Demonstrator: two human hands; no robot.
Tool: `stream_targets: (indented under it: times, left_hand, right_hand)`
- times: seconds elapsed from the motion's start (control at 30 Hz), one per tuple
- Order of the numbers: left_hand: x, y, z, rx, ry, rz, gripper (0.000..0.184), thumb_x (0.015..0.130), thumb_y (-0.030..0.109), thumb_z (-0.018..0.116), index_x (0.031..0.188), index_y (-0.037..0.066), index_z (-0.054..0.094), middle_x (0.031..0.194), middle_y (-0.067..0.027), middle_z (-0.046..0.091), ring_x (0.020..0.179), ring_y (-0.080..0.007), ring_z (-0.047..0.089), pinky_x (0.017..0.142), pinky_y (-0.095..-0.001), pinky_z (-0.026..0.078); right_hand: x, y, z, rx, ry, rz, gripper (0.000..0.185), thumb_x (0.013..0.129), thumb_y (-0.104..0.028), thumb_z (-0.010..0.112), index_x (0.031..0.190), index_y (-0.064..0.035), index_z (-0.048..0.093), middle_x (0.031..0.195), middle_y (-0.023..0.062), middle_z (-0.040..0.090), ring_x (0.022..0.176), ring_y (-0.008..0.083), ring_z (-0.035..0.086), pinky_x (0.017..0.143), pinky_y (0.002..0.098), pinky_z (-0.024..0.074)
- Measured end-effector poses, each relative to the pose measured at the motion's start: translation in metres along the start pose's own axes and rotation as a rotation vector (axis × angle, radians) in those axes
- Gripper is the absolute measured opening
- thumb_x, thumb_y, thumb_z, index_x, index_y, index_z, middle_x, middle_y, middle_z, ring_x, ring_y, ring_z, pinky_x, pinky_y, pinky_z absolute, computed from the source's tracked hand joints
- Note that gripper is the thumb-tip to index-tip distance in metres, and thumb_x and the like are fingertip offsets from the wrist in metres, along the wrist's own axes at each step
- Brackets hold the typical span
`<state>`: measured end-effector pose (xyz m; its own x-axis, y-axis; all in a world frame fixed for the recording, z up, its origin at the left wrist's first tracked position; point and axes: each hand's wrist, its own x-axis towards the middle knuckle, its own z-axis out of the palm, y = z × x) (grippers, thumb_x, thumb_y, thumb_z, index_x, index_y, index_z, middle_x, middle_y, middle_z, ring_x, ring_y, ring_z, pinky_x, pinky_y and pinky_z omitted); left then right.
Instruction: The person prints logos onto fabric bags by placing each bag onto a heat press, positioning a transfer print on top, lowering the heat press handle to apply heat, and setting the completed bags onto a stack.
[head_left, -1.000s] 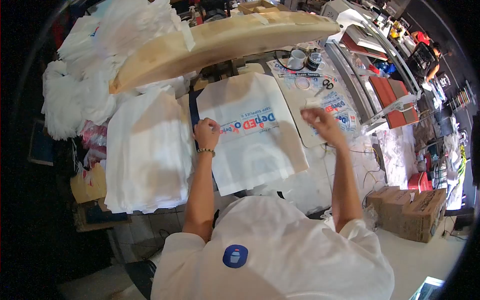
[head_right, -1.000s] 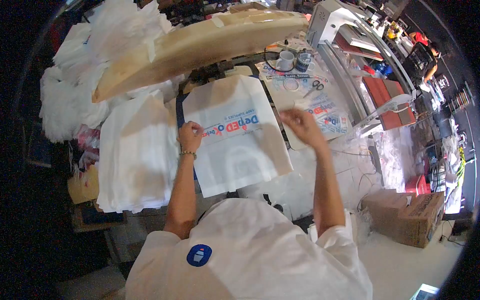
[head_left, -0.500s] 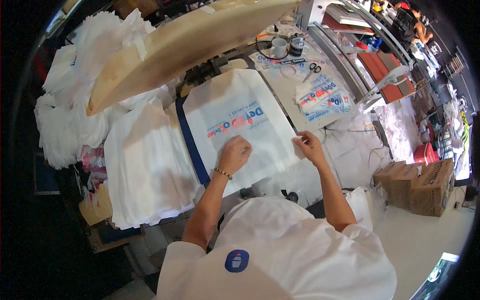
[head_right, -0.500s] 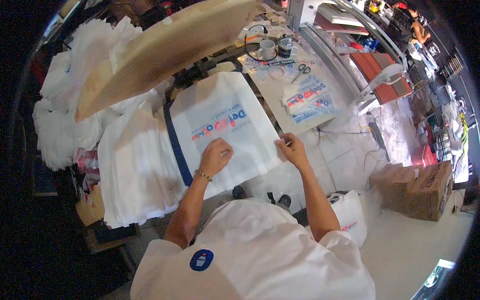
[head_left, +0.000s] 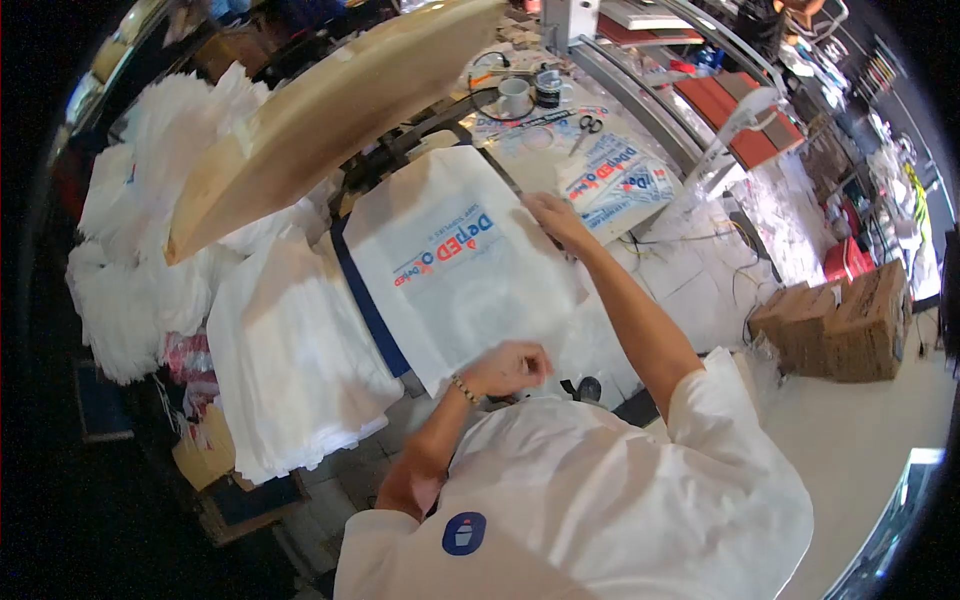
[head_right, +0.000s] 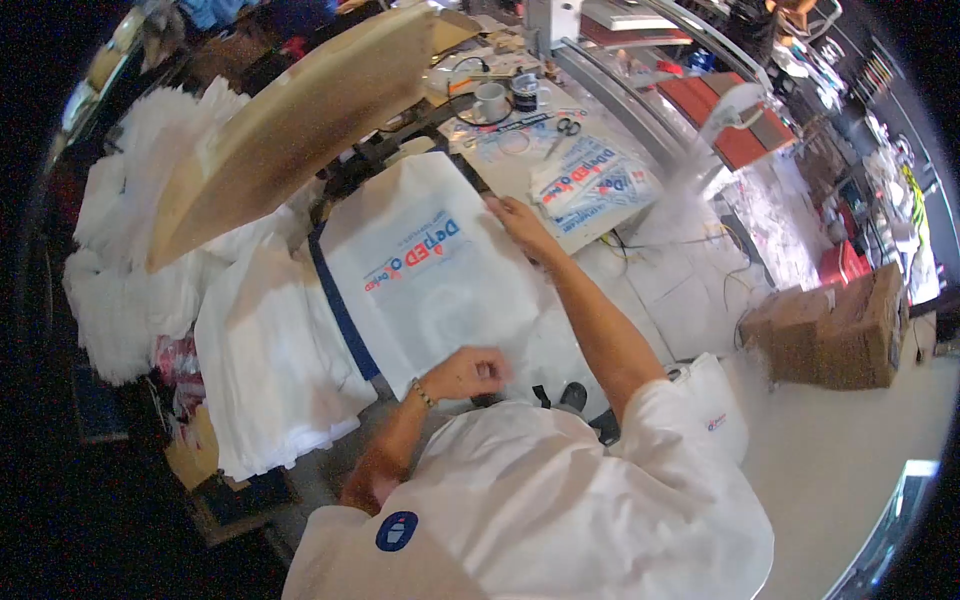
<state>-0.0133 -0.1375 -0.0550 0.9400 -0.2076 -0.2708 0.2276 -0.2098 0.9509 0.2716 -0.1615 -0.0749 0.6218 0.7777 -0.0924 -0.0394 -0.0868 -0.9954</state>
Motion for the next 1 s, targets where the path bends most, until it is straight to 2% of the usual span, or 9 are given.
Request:
stream_targets:
  times: [0.1, 0.13, 0.2, 0.23, 0.47, 0.6, 0.73, 0.87, 1.0]
  left_hand:
    - [0.002, -0.015, 0.021, 0.072, -0.173, -0.070, 0.023, 0.087, 0.017, 0.072, 0.103, 0.003, 0.066, 0.105, -0.0094, 0.068, 0.090, -0.0208, 0.065, 0.082, -0.0353, 0.053]
    - [0.003, -0.020, 0.028, 0.080, -0.224, -0.067, 0.023, 0.087, 0.017, 0.072, 0.103, 0.003, 0.066, 0.105, -0.0094, 0.068, 0.090, -0.0208, 0.065, 0.082, -0.0353, 0.053]
    - [0.006, -0.031, 0.043, 0.426, 0.112, -0.141, 0.030, 0.090, 0.022, 0.071, 0.112, 0.003, 0.066, 0.104, -0.0086, 0.069, 0.090, -0.0199, 0.066, 0.082, -0.0347, 0.053]
    - [0.007, -0.038, 0.047, 0.336, 0.086, -0.185, 0.033, 0.088, 0.024, 0.072, 0.113, 0.002, 0.066, 0.106, -0.0125, 0.069, 0.091, -0.0220, 0.067, 0.081, -0.0349, 0.054]
    - [0.027, -0.063, 0.071, 0.287, -0.139, -0.208, 0.032, 0.092, 0.024, 0.069, 0.113, 0.000, 0.066, 0.107, -0.0150, 0.071, 0.091, -0.0231, 0.070, 0.079, -0.0360, 0.055]
    - [0.057, -0.064, 0.076, 0.417, -0.239, -0.288, 0.029, 0.093, 0.022, 0.069, 0.112, 0.000, 0.067, 0.104, -0.0141, 0.072, 0.090, -0.0222, 0.069, 0.079, -0.0351, 0.054]
    - [0.082, -0.054, 0.076, 0.555, -0.269, -0.356, 0.028, 0.090, 0.019, 0.070, 0.110, 0.000, 0.067, 0.101, -0.0132, 0.072, 0.091, -0.0203, 0.068, 0.081, -0.0347, 0.054]
    - [0.109, -0.038, 0.077, 0.596, -0.209, -0.510, 0.026, 0.090, 0.018, 0.070, 0.110, 0.000, 0.067, 0.099, -0.0116, 0.072, 0.090, -0.0200, 0.068, 0.082, -0.0338, 0.053]
    - [0.099, -0.040, 0.075, 0.667, -0.123, -0.526, 0.027, 0.091, 0.020, 0.070, 0.109, 0.001, 0.067, 0.095, -0.0104, 0.072, 0.088, -0.0192, 0.067, 0.080, -0.0328, 0.052]
  right_hand:
    - [0.013, -0.007, 0.007, -0.390, -0.242, -0.292, 0.047, 0.078, -0.010, 0.074, 0.123, -0.0020, 0.064, 0.123, 0.0148, 0.065, 0.118, 0.0239, 0.058, 0.103, 0.0351, 0.0439]
    - [0.009, -0.013, 0.007, -0.352, -0.312, -0.243, 0.054, 0.077, -0.003, 0.068, 0.130, -0.0035, 0.061, 0.132, 0.0124, 0.061, 0.125, 0.0240, 0.053, 0.107, 0.0356, 0.0409]
    - [-0.011, 0.000, -0.015, -0.323, -0.249, -0.269, 0.057, 0.080, -0.004, 0.068, 0.136, -0.0053, 0.058, 0.138, 0.0123, 0.058, 0.128, 0.0240, 0.051, 0.109, 0.0351, 0.0390]
    - [-0.040, -0.007, -0.033, -0.184, -0.179, -0.273, 0.060, 0.080, -0.006, 0.069, 0.139, -0.0046, 0.054, 0.141, 0.0123, 0.055, 0.131, 0.0238, 0.048, 0.111, 0.0347, 0.0367]
    - [-0.282, 0.027, -0.183, 0.114, 0.633, -0.226, 0.074, 0.082, -0.011, 0.074, 0.148, 0.0002, 0.041, 0.152, 0.0130, 0.044, 0.142, 0.0230, 0.037, 0.118, 0.0340, 0.0246]
    - [-0.383, 0.102, -0.241, 0.068, 0.985, -0.208, 0.077, 0.080, -0.008, 0.075, 0.149, -0.0010, 0.041, 0.153, 0.0129, 0.043, 0.142, 0.0227, 0.037, 0.117, 0.0336, 0.0259]
    - [-0.460, 0.221, -0.280, 0.547, 1.459, -0.124, 0.071, 0.081, 0.001, 0.074, 0.145, 0.0015, 0.043, 0.145, 0.0148, 0.048, 0.130, 0.0240, 0.047, 0.112, 0.0328, 0.0339]
    - [-0.513, 0.313, -0.284, 0.643, 2.075, -0.182, 0.065, 0.082, 0.006, 0.071, 0.140, -0.0006, 0.040, 0.136, 0.0137, 0.052, 0.123, 0.0250, 0.051, 0.097, 0.0349, 0.0483]
    - [-0.558, 0.435, -0.267, 0.954, 2.166, 0.009, 0.080, 0.083, 0.010, 0.068, 0.151, -0.0105, 0.030, 0.138, 0.0121, 0.050, 0.112, 0.0253, 0.056, 0.089, 0.0384, 0.0508]
